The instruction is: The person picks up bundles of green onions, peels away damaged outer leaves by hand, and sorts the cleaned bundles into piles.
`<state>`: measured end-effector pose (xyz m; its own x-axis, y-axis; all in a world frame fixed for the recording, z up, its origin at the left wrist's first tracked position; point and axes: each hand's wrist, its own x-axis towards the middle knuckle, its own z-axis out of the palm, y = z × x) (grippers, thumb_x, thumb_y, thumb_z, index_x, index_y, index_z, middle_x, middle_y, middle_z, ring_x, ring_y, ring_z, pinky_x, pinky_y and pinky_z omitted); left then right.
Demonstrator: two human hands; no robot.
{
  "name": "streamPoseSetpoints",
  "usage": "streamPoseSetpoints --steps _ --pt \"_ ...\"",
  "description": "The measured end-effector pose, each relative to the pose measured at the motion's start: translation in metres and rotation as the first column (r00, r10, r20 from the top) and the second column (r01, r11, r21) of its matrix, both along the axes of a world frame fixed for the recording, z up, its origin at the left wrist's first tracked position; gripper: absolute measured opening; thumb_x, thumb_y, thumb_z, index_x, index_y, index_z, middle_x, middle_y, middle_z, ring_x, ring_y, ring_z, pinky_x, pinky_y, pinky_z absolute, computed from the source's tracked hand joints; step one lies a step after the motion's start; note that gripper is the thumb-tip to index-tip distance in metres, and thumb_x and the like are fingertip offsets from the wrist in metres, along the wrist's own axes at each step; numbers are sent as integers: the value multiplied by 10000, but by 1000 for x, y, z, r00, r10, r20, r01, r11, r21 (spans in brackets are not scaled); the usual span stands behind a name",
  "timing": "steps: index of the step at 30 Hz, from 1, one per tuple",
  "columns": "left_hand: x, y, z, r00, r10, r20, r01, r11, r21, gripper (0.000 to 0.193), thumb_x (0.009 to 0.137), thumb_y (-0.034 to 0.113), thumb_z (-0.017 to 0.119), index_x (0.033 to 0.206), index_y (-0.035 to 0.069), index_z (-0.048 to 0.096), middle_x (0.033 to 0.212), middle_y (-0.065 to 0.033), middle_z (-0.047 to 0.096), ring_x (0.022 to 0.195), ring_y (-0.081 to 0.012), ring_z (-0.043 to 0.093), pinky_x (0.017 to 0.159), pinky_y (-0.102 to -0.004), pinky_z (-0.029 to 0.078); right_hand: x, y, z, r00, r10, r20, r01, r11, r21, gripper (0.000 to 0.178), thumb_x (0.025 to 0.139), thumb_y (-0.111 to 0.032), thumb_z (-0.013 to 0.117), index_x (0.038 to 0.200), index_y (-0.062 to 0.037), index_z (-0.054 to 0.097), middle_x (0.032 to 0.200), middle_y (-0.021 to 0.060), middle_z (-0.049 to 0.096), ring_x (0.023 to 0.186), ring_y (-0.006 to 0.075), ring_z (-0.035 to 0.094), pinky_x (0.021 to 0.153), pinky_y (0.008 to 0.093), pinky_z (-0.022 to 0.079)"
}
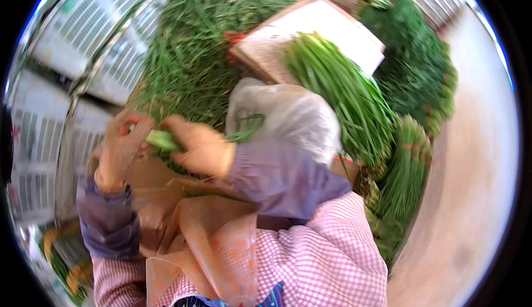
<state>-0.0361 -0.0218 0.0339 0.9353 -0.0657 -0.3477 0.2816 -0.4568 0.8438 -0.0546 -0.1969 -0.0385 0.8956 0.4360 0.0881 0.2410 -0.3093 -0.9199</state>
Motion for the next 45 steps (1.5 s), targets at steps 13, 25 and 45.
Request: streamPoseSetpoints --steps 13,25,45 --pt "-58 323 -75 428 891 153 -756 445 -480 241 913 230 570 1051 35 603 815 -9 599 738 -104 581 658 -221 467 115 -402 8 754 -259 604 647 455 -612 434 980 -215 430 1356 1 403 1303 223 506 1170 322 518 973 351 397" --pt "-146 374 -263 827 508 242 -542 602 586 634 738 428 711 1208 37 543 1171 -166 572 1073 -307 563 905 -382 444 182 33 -38 914 229 335 0 826 -563 431 869 -56 538 1296 -47 481 1269 131 530 1188 287 480 1024 374 354" --pt "-117 396 -330 849 523 -79 -326 634 701 984 662 223 744 1465 215 175 1164 -254 550 1090 -368 547 908 -392 458 64 306 -196 725 467 -507 -555 831 -29 215 910 -45 526 1095 26 609 958 104 654 855 190 622 786 271 476"
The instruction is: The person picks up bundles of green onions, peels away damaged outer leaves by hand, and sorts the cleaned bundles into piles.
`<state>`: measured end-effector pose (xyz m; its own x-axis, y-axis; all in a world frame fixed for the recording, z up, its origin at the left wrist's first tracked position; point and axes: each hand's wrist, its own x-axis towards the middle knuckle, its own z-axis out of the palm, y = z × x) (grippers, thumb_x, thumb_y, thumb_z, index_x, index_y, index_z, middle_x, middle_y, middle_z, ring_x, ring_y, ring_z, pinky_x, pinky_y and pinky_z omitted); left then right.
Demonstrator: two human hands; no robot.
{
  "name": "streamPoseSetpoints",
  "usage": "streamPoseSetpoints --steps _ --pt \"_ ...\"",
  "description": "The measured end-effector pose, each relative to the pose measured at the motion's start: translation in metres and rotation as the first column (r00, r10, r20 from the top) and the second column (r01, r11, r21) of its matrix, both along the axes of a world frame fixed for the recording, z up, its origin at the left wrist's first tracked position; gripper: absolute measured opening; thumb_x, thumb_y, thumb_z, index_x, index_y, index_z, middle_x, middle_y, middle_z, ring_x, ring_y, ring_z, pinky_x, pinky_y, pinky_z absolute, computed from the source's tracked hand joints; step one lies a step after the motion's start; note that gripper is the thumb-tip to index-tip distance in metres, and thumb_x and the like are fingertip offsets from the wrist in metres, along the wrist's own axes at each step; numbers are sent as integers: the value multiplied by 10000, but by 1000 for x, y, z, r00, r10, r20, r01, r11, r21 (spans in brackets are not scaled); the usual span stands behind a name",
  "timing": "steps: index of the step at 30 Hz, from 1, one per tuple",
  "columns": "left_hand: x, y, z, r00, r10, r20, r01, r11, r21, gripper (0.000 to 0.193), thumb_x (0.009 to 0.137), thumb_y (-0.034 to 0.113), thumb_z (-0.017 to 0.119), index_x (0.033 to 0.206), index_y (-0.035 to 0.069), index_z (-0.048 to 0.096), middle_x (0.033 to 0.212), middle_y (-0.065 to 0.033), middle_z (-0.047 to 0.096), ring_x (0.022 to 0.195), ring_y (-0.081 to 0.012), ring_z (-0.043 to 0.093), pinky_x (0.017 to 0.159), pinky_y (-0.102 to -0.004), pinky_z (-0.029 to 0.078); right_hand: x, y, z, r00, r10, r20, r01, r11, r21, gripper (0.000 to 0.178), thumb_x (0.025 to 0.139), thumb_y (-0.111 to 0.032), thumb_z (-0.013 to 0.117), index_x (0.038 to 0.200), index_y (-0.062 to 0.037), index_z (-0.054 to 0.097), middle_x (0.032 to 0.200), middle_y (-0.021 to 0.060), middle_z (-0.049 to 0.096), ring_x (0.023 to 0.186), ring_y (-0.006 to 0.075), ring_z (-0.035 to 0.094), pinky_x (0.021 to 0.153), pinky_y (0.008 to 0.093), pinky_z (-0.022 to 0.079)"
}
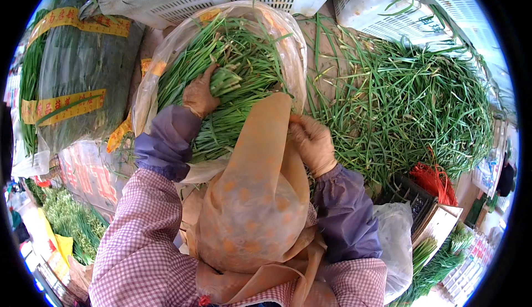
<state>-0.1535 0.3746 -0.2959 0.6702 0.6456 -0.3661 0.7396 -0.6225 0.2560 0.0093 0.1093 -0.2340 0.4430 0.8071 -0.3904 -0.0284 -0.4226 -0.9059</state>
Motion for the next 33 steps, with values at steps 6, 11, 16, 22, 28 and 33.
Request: streamPoseSetpoints --steps 6,11,16,22,28,33 --pt "-42 45 -5 855 375 358 -214 884 -415 825 673 105 693 1407 122 319 1107 -188 603 1002 -301 606 876 -348 490 28 55 29 893 -384 -233 444 832 332 171 917 -59 536 1042 4 634 936 81 664 857 154 625 806 276 498" --pt "-63 47 32 697 569 437 -223 751 -622 707 679 4 711 1322 13 416 1120 -74 607 987 -189 594 894 -305 466 -17 117 -10 964 17 -267 124 857 501 317 848 -41 650 1154 -4 574 1130 107 606 1015 182 591 884 295 484" --pt "-60 18 30 524 651 550 -95 685 -722 614 704 7 694 1271 13 461 1136 -63 607 1010 -171 586 887 -278 459 -89 162 -36 970 63 -236 25 935 354 761 758 -74 755 1400 -92 347 1376 86 416 1289 217 384 1018 339 366" --pt "-52 -53 -3 694 375 614 -105 897 -429 440 850 149 624 1244 7 490 1157 -132 581 1064 -208 554 898 -326 440 -114 158 -57 630 -351 -693 572 814 107 573 759 -15 736 1267 -17 470 1123 77 592 1015 178 565 896 300 472" --pt "-36 -13 40 702 319 637 30 880 -473 437 787 102 690 1191 17 547 1128 -139 590 1085 -234 547 949 -344 413 -100 133 -63 533 -539 -652 744 665 59 276 737 7 736 995 -9 641 930 55 662 837 170 619 750 312 501" --pt "-19 58 15 690 245 681 -156 969 -191 416 779 130 675 1175 64 568 1129 -128 612 1045 -295 586 938 -370 431 -106 166 11 561 -828 -8 709 485 -512 268 792 26 676 1018 11 532 840 69 634 640 149 595 514 301 498"
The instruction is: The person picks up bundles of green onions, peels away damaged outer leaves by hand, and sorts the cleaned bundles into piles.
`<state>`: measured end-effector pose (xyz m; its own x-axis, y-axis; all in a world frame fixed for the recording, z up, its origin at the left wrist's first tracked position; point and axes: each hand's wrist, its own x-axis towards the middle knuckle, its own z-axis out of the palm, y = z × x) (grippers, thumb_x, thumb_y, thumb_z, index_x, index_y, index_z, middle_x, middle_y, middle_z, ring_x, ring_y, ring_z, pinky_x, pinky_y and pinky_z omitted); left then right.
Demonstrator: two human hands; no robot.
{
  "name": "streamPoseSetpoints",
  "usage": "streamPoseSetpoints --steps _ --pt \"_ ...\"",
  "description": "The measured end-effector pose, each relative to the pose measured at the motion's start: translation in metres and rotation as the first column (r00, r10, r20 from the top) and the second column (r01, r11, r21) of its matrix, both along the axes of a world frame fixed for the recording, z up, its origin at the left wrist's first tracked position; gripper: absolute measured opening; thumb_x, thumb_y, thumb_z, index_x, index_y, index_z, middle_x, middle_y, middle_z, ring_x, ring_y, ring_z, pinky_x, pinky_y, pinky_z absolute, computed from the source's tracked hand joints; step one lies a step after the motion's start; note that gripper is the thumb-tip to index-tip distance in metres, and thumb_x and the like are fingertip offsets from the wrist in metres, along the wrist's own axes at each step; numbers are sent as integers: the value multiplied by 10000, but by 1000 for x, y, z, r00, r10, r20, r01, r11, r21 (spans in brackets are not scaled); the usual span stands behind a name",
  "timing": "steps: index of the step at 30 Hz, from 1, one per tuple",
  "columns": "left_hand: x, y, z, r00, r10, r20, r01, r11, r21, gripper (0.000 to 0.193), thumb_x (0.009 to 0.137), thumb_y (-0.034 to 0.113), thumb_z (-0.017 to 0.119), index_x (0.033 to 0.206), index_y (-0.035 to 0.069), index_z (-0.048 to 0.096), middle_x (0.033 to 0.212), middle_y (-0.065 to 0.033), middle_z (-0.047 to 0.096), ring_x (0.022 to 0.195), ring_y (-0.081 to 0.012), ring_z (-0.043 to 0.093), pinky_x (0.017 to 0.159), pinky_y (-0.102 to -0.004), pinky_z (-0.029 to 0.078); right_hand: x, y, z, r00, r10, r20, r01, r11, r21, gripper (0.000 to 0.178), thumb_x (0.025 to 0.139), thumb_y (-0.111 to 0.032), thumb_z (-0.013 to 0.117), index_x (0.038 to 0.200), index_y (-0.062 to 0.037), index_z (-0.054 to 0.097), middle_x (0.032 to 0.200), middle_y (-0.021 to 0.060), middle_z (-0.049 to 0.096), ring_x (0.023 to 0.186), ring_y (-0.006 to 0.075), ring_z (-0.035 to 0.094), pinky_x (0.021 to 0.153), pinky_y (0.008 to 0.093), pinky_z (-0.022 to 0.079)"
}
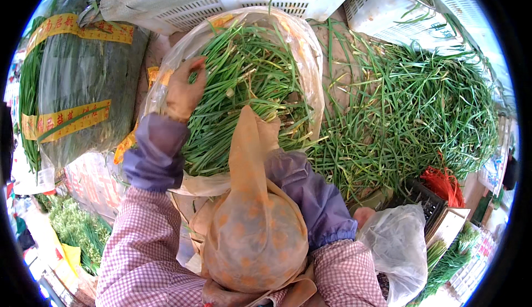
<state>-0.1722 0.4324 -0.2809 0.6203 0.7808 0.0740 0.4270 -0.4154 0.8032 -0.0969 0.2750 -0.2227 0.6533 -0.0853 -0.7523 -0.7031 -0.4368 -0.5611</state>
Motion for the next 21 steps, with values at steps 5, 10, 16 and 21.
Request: streamPoseSetpoints --steps 5,10,16,21 --pt "27 22 -39 962 42 -269 80 901 427 615 708 324 731 1239 97 516 1204 -145 567 1136 -326 519 990 -450 370 7 -29 -87 977 21 -211 147 653 743 174 822 -15 672 962 -1 569 813 49 629 615 131 579 510 277 481" --pt "61 30 -30 999 28 -17 -23 973 230 705 693 411 744 1262 72 502 1245 -182 537 1175 -335 490 1019 -426 351 4 -41 -174 852 164 497 -485 605 631 65 852 1 633 912 1 606 820 38 630 626 115 578 525 246 476" --pt "78 60 -30 950 -63 -305 139 962 234 726 771 467 687 1282 -10 491 1227 -213 561 1150 -290 538 959 -354 417 11 -27 -83 976 112 -189 111 489 865 88 867 -17 625 945 -13 584 847 40 625 633 100 569 526 247 477" --pt "91 57 14 911 -41 -410 11 997 -75 649 775 523 645 1196 32 592 1109 -210 630 1066 -325 588 922 -371 438 21 -39 -101 958 144 -249 114 605 788 228 833 -11 653 1020 -41 527 823 35 614 638 106 572 524 268 478"
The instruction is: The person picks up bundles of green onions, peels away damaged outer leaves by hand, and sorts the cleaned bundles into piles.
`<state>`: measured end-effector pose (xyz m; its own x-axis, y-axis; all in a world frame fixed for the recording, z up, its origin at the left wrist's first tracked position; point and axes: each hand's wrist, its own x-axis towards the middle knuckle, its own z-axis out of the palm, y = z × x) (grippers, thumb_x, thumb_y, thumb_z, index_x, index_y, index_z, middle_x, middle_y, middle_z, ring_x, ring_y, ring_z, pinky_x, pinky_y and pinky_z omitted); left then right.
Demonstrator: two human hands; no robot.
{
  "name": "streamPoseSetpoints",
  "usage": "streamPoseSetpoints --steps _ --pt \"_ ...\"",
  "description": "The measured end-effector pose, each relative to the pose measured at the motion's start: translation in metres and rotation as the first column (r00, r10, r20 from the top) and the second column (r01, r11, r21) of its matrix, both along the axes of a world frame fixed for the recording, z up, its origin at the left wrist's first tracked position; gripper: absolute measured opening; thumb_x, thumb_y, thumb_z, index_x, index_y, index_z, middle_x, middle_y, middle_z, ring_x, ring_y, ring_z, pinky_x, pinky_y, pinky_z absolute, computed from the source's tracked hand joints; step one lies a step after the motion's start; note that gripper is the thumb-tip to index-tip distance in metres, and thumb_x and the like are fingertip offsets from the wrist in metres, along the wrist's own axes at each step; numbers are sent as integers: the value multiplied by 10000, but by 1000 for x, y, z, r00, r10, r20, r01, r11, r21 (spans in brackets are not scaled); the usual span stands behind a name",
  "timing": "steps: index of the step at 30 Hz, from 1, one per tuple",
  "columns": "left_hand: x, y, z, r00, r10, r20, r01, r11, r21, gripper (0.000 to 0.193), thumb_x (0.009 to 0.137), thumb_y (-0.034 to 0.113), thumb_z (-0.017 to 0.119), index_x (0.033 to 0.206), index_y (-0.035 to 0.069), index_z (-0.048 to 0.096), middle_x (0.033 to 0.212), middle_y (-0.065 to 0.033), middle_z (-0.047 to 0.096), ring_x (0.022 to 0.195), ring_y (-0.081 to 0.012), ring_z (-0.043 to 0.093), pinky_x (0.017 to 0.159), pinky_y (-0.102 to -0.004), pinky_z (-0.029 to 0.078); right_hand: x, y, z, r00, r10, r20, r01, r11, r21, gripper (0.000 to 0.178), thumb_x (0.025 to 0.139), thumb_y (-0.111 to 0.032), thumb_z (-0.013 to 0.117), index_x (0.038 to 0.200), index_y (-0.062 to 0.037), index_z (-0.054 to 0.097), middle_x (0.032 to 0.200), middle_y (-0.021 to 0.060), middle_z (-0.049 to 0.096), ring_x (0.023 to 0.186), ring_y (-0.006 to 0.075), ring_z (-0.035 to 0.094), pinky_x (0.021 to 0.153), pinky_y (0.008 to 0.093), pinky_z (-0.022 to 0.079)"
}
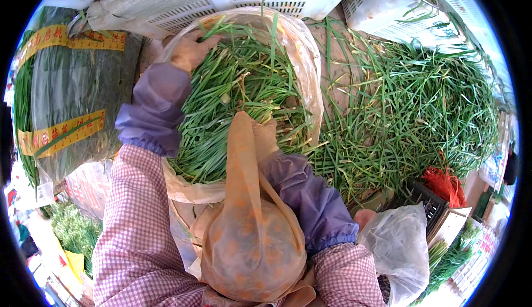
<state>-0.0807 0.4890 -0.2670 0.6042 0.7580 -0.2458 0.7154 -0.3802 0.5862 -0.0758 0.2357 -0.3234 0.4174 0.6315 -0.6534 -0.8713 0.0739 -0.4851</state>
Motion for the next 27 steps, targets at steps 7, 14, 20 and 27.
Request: streamPoseSetpoints --steps 7,14,20,27 --pt "-92 -34 19 860 -213 464 79 953 292 307 902 137 564 1170 -12 574 1056 -188 633 962 -264 594 850 -333 447 -11 16 65 976 41 214 38 934 -354 288 778 -76 704 1009 -45 536 832 60 604 701 140 580 548 314 479" --pt "-120 -109 25 971 -228 69 153 818 554 292 804 92 567 1095 81 566 843 -105 614 788 -282 581 749 -398 448 -32 20 42 953 -179 243 240 938 -249 233 817 -8 608 1045 -34 566 865 44 594 731 115 558 604 280 460" --pt "-109 -166 -12 965 -205 -163 261 818 513 314 813 221 527 1093 83 563 861 -102 602 840 -286 592 841 -462 397 -29 16 39 982 -148 118 132 982 135 278 837 21 576 1109 -37 572 917 47 597 762 117 564 621 287 473" --pt "-113 -154 3 865 -466 -187 500 774 388 430 838 250 552 1188 3 526 1015 -178 606 961 -337 578 893 -474 396 -23 8 -21 989 -131 -63 140 977 164 218 838 14 596 1053 -17 588 931 81 629 759 154 598 603 299 503"
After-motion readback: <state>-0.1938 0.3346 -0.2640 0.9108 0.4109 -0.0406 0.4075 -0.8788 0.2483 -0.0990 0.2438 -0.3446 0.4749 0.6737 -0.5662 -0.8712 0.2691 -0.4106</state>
